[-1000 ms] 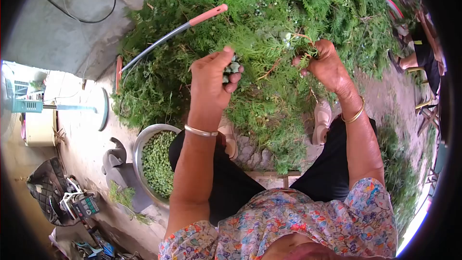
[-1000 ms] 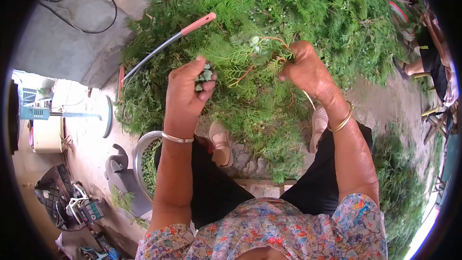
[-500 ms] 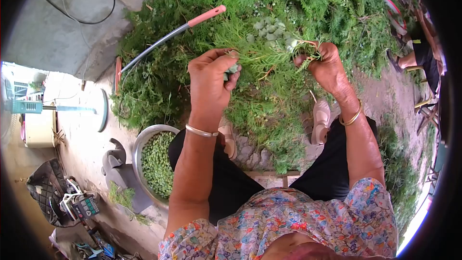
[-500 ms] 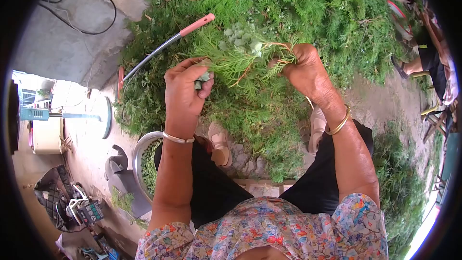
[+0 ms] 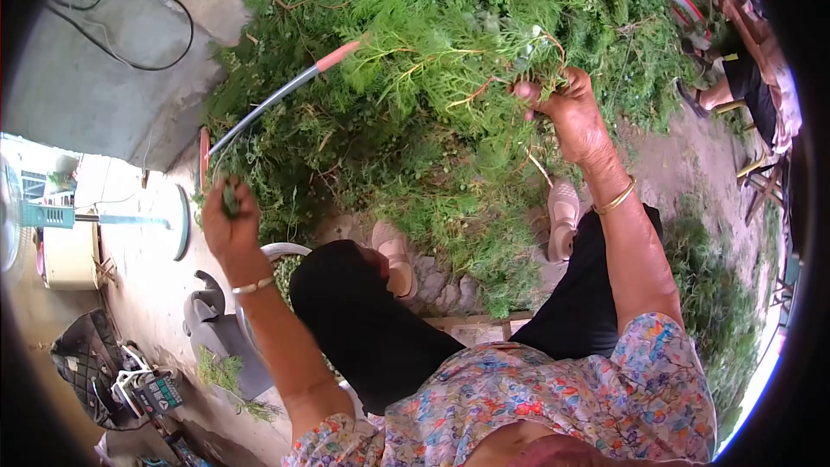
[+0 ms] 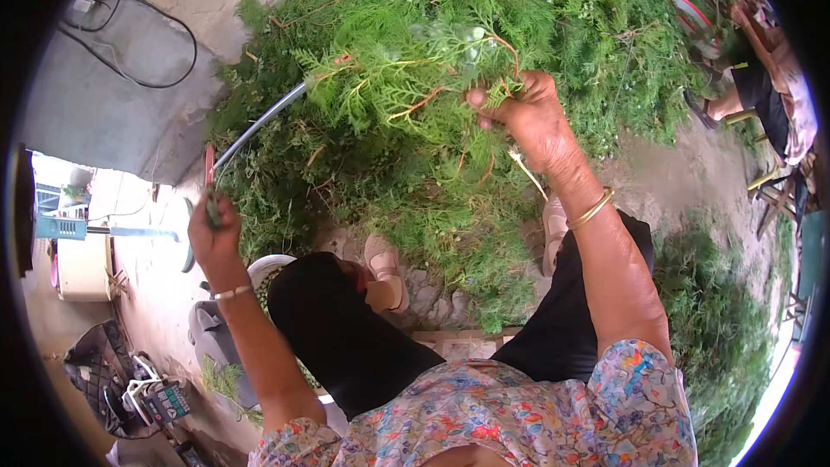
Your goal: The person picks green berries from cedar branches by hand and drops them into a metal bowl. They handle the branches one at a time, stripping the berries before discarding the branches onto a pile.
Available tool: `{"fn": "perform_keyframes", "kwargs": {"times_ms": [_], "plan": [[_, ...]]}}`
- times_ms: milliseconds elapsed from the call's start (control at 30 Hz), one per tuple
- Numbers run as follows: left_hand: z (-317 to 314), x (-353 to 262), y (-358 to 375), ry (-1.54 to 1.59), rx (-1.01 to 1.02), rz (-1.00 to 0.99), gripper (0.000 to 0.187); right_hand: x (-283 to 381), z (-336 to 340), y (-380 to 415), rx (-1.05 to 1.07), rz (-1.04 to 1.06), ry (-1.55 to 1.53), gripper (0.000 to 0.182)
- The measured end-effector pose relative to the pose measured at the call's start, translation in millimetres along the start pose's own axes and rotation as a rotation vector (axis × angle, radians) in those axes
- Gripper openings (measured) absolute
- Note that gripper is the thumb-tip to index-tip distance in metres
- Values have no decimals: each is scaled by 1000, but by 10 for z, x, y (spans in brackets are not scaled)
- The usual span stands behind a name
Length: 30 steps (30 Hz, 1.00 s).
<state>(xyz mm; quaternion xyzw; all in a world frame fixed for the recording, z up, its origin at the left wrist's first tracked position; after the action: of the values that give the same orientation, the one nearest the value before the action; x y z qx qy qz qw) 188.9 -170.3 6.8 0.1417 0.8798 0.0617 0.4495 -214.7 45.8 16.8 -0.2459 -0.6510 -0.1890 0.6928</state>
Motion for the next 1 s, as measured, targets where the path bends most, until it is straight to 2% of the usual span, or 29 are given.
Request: {"fn": "perform_keyframes", "kwargs": {"times_ms": [33, 100, 167, 233, 300, 333, 400, 433, 467, 500, 533, 600, 633, 733, 800, 833, 900, 933, 1000], "plan": [[215, -22, 124, -94, -155, -37, 12, -14, 25, -5, -18, -27, -66, 11], [843, 11, 339, -187, -250, -131, 17, -5, 59, -14, -13, -63, -21, 15], [1434, -51, 658, -1898, 203, -689, 29, 116, -22, 29, -20, 22, -118, 16], [2013, 155, 951, -1092, -325, 29, 48, 203, -67, 77, -33, 32, -151, 14], [2523, 295, 1092, -1376, -507, 14, 57, 179, -91, 78, 70, -9, -62, 12], [2611, 321, 1147, -1373, -512, 12, 57, 131, -118, 74, 87, 36, -104, 19], [2680, 295, 1220, -1864, -564, -40, 60, 60, -125, 77, 108, -35, -112, 24], [2493, 246, 1234, -1864, -567, -42, 60, 55, -149, 80, 123, -107, -118, 30], [2266, 198, 1214, -1891, -515, -63, 59, 145, -163, 103, 180, -98, 35, 41], [2060, 182, 1150, -1917, -463, -83, 58, 161, -184, 112, 182, -96, 33, 41], [1955, 167, 1047, -1813, -470, -249, 49, 152, -204, 120, 187, -131, 58, 45], [1239, 78, 754, -1669, -351, -181, 40, 118, -236, 120, 197, -167, 84, 49], [648, 89, 818, -1552, -287, -583, 32, 99, -249, 111, 193, -129, 138, 44], [-567, 167, 750, -1276, -6, -551, 22, 26, -298, 79, 189, -54, 247, 38], [-1269, 314, 787, -1029, 260, -558, 21, -24, -331, 76, 210, -46, 286, 18], [-1571, 367, 817, -955, 315, -532, 18, -30, -337, 73, 212, -48, 286, 18], [-1917, 562, 730, -891, 468, -498, 15, 3, -361, 70, 255, 68, 581, 9], [-1990, 680, 673, -898, 568, -488, 16, -2, -371, 82, 256, 65, 582, 9], [-1993, 911, 594, -954, 650, -432, 16, 62, -401, 101, 231, 256, 618, 24]]}}
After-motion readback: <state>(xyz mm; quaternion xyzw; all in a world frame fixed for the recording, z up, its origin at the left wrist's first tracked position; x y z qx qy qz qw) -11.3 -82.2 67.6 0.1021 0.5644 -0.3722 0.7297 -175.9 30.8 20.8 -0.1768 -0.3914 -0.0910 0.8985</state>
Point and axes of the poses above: each hand's wrist, its own y-axis away from the middle knuckle, its own z-axis out of the back of the hand, x = y × z, the point moved 4 cm from there along -y, towards the middle knuckle, and after that the axes turned 2 degrees about z, right-handed, at the moved point
